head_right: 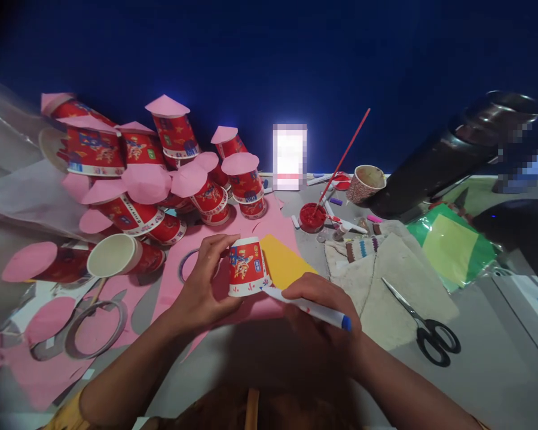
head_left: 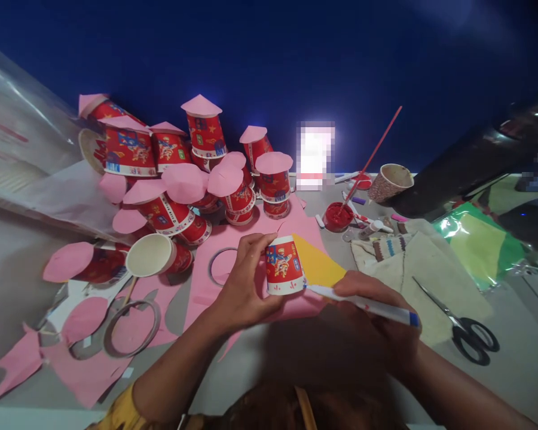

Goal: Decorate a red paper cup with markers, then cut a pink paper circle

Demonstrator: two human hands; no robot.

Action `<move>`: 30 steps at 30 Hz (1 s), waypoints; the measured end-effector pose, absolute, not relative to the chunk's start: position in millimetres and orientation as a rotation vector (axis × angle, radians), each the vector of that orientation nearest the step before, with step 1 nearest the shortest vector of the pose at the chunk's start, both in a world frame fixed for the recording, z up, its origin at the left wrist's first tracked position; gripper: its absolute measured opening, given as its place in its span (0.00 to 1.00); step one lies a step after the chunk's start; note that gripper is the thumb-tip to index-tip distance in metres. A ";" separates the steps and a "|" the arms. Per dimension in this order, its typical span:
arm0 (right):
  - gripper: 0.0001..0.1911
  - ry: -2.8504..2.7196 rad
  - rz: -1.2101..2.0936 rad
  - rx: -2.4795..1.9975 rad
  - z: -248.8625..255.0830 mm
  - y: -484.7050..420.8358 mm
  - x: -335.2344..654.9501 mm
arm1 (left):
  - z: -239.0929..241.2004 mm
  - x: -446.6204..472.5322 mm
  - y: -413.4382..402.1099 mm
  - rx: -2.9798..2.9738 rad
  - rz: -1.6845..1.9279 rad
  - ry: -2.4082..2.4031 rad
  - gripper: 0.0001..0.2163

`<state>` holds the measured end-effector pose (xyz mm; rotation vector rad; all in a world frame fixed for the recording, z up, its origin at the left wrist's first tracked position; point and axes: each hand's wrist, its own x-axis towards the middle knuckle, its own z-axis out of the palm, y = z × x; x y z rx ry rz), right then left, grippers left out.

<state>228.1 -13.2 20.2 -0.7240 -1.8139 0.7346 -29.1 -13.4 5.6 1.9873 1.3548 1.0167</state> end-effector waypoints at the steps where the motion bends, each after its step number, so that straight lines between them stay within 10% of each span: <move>1: 0.12 -1.810 0.750 -0.727 18.0 -13.1 227.5 | 4.3 -29.2 -13.4 1.975 1.031 1.347 0.42; 30: 0.10 -1.871 0.807 -0.638 17.6 -8.0 226.3 | 3.6 -28.1 -15.1 1.964 1.020 1.307 0.41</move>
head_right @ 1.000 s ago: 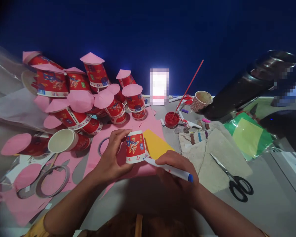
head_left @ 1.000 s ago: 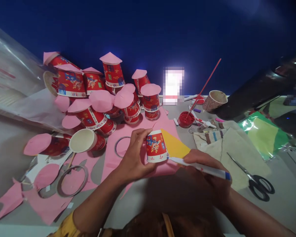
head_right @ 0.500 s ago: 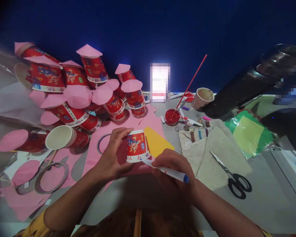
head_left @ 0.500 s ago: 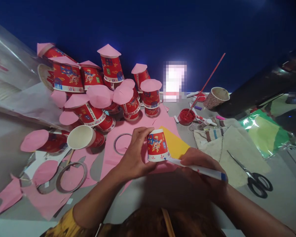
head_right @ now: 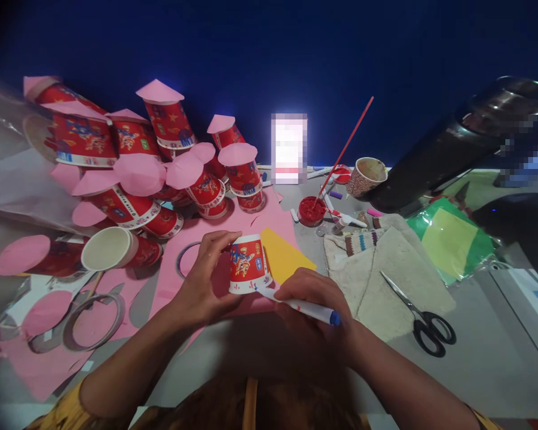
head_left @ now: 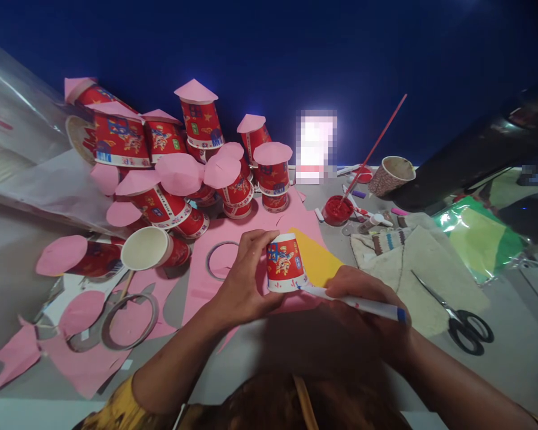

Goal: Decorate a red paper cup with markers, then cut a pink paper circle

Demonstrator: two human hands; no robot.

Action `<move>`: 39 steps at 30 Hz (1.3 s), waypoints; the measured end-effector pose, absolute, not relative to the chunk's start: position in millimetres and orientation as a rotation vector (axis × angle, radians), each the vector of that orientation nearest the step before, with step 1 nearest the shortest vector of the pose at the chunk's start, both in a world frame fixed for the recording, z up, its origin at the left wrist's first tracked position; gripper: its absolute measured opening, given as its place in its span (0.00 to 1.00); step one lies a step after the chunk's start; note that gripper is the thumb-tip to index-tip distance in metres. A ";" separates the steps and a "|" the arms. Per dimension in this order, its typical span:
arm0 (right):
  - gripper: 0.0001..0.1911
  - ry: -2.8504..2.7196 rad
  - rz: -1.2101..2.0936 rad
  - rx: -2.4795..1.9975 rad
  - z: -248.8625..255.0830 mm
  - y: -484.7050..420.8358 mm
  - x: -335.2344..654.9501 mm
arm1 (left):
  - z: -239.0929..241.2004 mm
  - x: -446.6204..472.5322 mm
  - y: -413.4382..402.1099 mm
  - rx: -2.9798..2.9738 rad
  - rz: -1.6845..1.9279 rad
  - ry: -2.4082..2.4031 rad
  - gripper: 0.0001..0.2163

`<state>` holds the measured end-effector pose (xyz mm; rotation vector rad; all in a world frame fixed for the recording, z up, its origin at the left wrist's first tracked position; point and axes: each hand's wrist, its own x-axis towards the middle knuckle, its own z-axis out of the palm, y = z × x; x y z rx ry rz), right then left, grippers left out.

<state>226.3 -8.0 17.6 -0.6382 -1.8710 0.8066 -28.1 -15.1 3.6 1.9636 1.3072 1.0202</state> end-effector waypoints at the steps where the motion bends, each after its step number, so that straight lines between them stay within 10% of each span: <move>1: 0.11 -1.869 0.801 -0.634 17.6 -8.0 225.9 | 3.4 -28.1 -15.4 1.961 1.022 1.306 0.41; 39: 0.06 -1.916 0.789 -0.625 19.8 -6.8 224.7 | 2.4 -24.3 -17.2 1.996 0.964 1.288 0.43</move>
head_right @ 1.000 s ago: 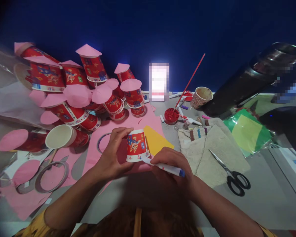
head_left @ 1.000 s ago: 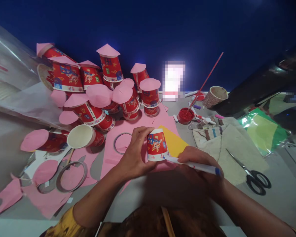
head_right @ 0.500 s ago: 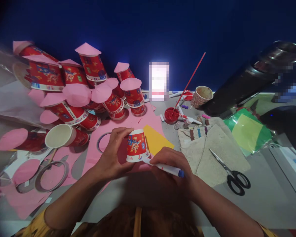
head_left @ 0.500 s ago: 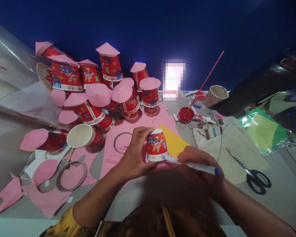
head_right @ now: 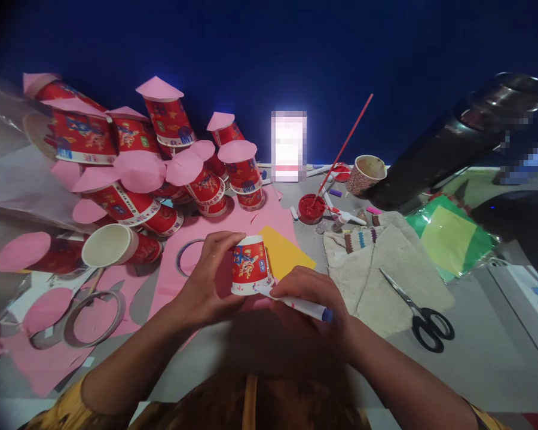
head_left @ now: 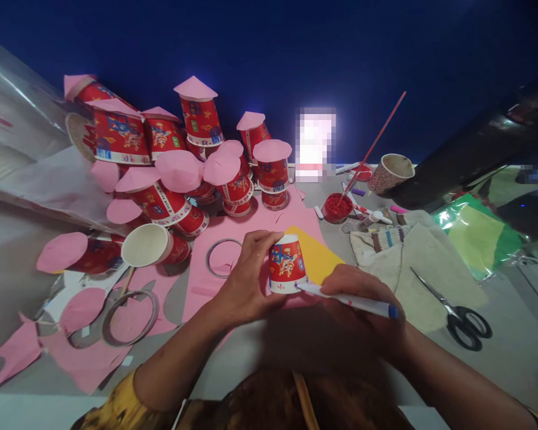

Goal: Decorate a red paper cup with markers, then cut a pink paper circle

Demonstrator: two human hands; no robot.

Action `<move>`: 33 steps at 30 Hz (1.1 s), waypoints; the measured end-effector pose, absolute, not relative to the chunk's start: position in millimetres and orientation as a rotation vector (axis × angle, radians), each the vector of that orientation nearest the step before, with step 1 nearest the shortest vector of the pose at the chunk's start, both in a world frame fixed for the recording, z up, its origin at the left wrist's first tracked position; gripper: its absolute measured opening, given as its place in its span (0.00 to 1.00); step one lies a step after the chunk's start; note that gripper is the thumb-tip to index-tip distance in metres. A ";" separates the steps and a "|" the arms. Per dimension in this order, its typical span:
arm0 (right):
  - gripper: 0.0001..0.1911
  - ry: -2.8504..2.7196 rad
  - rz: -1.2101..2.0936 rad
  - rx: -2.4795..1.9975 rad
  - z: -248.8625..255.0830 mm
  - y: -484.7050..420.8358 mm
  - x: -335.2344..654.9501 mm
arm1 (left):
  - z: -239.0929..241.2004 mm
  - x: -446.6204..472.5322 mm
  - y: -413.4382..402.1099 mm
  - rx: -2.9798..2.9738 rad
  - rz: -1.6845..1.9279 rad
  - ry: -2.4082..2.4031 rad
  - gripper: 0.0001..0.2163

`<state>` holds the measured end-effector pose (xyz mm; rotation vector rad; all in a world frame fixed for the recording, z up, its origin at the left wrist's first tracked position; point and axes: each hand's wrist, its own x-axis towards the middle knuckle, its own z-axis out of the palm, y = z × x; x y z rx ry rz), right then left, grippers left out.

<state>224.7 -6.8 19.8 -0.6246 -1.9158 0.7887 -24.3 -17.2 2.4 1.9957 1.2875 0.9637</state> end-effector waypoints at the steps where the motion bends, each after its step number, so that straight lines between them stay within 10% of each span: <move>1: 0.06 -1.920 0.787 -0.626 19.8 -6.6 224.5 | 2.3 -24.0 -17.3 1.998 0.966 1.288 0.43; 33: 0.13 -1.903 0.752 -0.633 16.9 -5.1 226.8 | -0.6 -25.0 -18.3 1.978 0.959 1.296 0.43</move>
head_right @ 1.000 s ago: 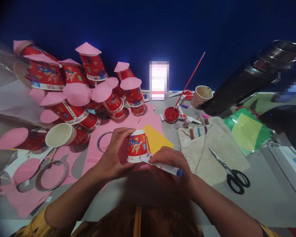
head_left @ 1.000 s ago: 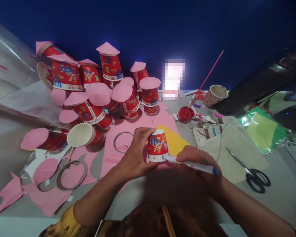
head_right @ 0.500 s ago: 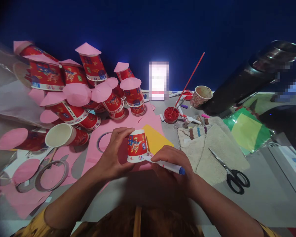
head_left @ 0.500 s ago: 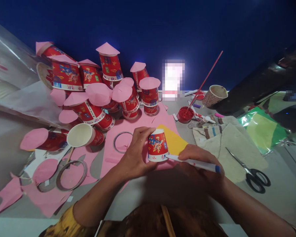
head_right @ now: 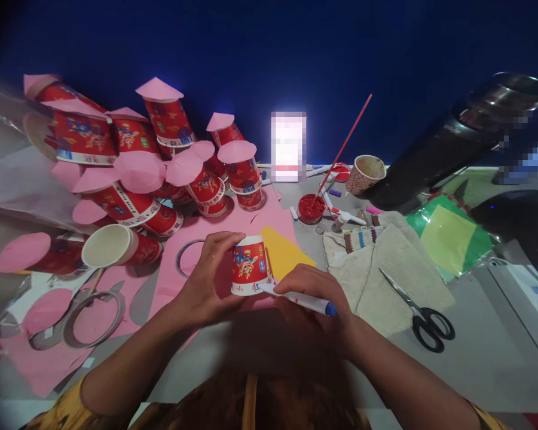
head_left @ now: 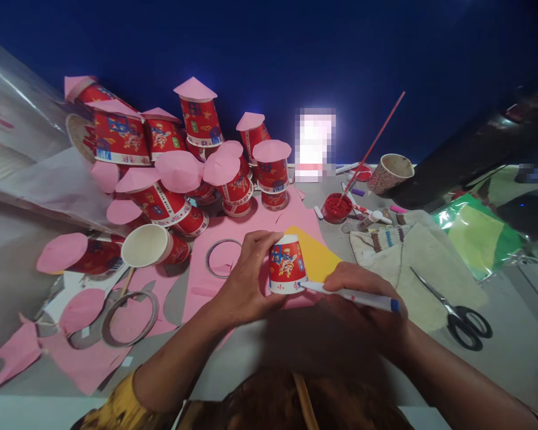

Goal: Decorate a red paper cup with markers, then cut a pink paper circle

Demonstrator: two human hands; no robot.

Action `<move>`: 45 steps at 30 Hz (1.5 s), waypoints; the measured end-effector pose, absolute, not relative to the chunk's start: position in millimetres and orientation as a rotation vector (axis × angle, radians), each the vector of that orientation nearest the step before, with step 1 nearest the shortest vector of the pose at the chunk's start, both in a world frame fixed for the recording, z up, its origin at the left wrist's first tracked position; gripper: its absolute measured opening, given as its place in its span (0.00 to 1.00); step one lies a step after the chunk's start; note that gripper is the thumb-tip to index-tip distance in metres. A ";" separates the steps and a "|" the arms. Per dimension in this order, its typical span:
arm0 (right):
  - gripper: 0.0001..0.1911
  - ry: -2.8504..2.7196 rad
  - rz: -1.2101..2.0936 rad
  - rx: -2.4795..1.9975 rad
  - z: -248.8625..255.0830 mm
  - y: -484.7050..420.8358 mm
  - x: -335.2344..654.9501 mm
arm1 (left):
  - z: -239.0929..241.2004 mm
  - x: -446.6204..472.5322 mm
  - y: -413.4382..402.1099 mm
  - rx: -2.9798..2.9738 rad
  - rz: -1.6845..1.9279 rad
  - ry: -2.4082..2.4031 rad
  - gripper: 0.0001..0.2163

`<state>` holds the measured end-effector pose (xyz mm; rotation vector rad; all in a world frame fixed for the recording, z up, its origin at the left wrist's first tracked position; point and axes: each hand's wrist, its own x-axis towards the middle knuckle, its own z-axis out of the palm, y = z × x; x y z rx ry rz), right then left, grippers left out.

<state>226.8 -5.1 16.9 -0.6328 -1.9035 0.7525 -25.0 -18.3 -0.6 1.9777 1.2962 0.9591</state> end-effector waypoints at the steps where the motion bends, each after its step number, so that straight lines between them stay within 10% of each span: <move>1: 0.13 -1.904 0.758 -0.637 16.4 -5.4 227.0 | -0.9 -25.0 -18.3 1.981 0.964 1.291 0.43; 45: 0.08 -1.905 0.773 -0.627 18.6 -6.3 226.7 | -1.7 -25.3 -18.1 2.018 0.956 1.282 0.44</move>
